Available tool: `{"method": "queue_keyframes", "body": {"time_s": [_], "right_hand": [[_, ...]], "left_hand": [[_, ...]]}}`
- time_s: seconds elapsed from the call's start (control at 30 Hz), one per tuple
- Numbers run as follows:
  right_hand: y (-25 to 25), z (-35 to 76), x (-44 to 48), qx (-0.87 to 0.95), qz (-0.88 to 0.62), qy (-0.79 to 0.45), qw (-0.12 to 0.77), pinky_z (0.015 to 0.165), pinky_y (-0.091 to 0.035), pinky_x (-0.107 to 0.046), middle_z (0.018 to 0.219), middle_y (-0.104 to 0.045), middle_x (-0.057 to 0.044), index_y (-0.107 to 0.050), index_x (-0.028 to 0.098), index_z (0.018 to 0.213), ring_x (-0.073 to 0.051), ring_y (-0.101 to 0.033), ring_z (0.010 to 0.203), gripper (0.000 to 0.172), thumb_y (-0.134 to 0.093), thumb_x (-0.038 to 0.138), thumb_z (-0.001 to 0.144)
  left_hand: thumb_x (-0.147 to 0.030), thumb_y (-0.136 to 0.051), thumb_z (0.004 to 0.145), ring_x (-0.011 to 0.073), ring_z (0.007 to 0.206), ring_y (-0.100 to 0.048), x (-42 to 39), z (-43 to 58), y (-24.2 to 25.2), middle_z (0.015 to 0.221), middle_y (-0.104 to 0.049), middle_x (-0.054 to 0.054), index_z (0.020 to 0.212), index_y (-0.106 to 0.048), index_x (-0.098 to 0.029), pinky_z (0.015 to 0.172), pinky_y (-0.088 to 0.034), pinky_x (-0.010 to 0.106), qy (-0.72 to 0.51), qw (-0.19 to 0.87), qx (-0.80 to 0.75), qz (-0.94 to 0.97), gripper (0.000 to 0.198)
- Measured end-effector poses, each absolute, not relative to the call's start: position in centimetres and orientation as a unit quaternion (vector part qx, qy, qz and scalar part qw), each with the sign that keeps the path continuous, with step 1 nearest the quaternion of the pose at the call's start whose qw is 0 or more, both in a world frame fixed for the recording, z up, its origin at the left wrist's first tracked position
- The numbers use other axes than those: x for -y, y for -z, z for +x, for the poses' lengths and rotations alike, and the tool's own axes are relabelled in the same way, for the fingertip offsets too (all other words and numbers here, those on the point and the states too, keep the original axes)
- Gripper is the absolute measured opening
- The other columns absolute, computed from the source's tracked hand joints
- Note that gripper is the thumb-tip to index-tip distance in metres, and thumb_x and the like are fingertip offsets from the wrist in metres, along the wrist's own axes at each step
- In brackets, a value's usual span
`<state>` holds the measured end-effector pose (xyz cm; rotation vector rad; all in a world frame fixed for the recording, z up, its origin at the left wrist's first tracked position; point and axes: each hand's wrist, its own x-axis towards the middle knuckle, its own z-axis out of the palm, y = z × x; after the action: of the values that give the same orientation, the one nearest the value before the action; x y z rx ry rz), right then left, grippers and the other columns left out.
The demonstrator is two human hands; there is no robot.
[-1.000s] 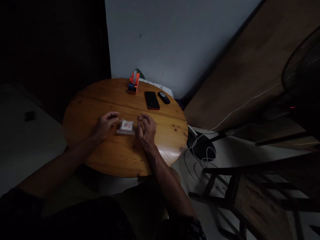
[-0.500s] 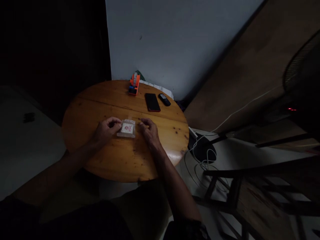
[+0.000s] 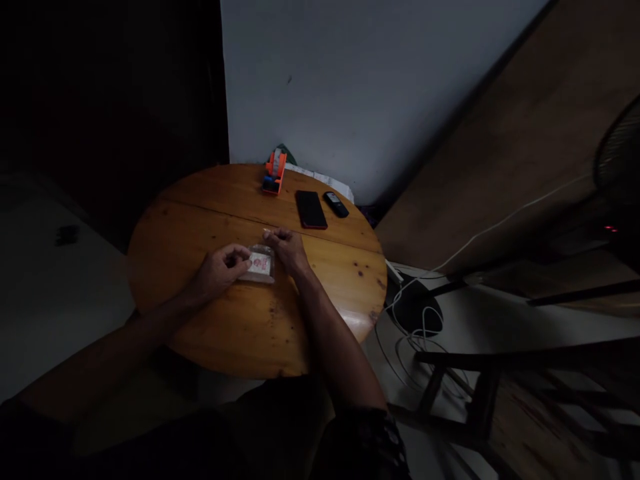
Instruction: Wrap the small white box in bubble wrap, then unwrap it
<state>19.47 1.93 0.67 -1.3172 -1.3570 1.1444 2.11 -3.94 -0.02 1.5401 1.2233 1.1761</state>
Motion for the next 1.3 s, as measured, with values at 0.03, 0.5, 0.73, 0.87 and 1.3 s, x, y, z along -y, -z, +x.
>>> {"method": "queue_keyframes", "body": {"time_s": [0.03,0.5,0.73,0.87,1.3], "right_hand": [[-0.7,19.6,-1.8,0.546,-0.516,-0.463,0.47,0.056,-0.035,-0.025,0.062,-0.053,0.003,-0.058,0.019,0.068,-0.01,-0.042,0.058,0.044,-0.074,0.06,0.06],[-4.0,21.0,1.5,0.773,-0.402,-0.349,0.344,0.073,-0.047,-0.03,0.074,-0.072,-0.002,-0.075,0.021,0.074,-0.017,-0.064,0.072,0.018,-0.066,0.034,0.084],[-5.0,21.6,2.4,0.877,-0.377,-0.169,0.245,0.087,-0.04,-0.038,0.092,-0.078,-0.001,-0.078,0.026,0.082,-0.021,-0.064,0.089,0.019,-0.066,0.012,0.083],[-5.5,21.8,3.1,0.891,-0.366,-0.156,0.219,0.09,-0.039,-0.041,0.1,-0.077,-0.001,-0.077,0.026,0.083,-0.022,-0.064,0.094,0.021,-0.062,0.011,0.085],[-4.3,23.0,1.2,0.798,-0.391,-0.302,0.344,0.085,-0.052,-0.036,0.091,-0.074,-0.005,-0.077,0.021,0.081,-0.021,-0.068,0.089,0.019,-0.059,0.025,0.084]], "left_hand": [[-0.035,-0.065,0.069,0.0108,0.056,-0.045,3.9,2.1,0.0,0.06,-0.05,-0.005,0.081,-0.066,-0.018,0.057,-0.037,0.023,-0.468,0.415,-0.485,0.611,0.021],[-0.033,-0.069,0.069,0.0115,0.062,-0.05,3.9,2.2,0.0,0.067,-0.055,-0.003,0.088,-0.068,-0.019,0.06,-0.041,0.023,-0.461,0.459,-0.479,0.589,0.023],[-0.033,-0.07,0.068,0.0104,0.058,-0.047,3.9,2.5,-0.5,0.064,-0.051,-0.004,0.085,-0.067,-0.018,0.056,-0.038,0.022,-0.453,0.481,-0.49,0.569,0.023],[-0.036,-0.068,0.068,0.0118,0.061,-0.051,4.0,2.5,-0.7,0.071,-0.058,-0.001,0.084,-0.065,-0.019,0.056,-0.04,0.023,-0.458,0.492,-0.486,0.559,0.023],[-0.033,-0.068,0.063,0.0115,0.061,-0.048,3.8,2.6,-0.5,0.068,-0.053,-0.003,0.083,-0.062,-0.02,0.057,-0.04,0.023,-0.446,0.463,-0.491,0.588,0.025]]}}
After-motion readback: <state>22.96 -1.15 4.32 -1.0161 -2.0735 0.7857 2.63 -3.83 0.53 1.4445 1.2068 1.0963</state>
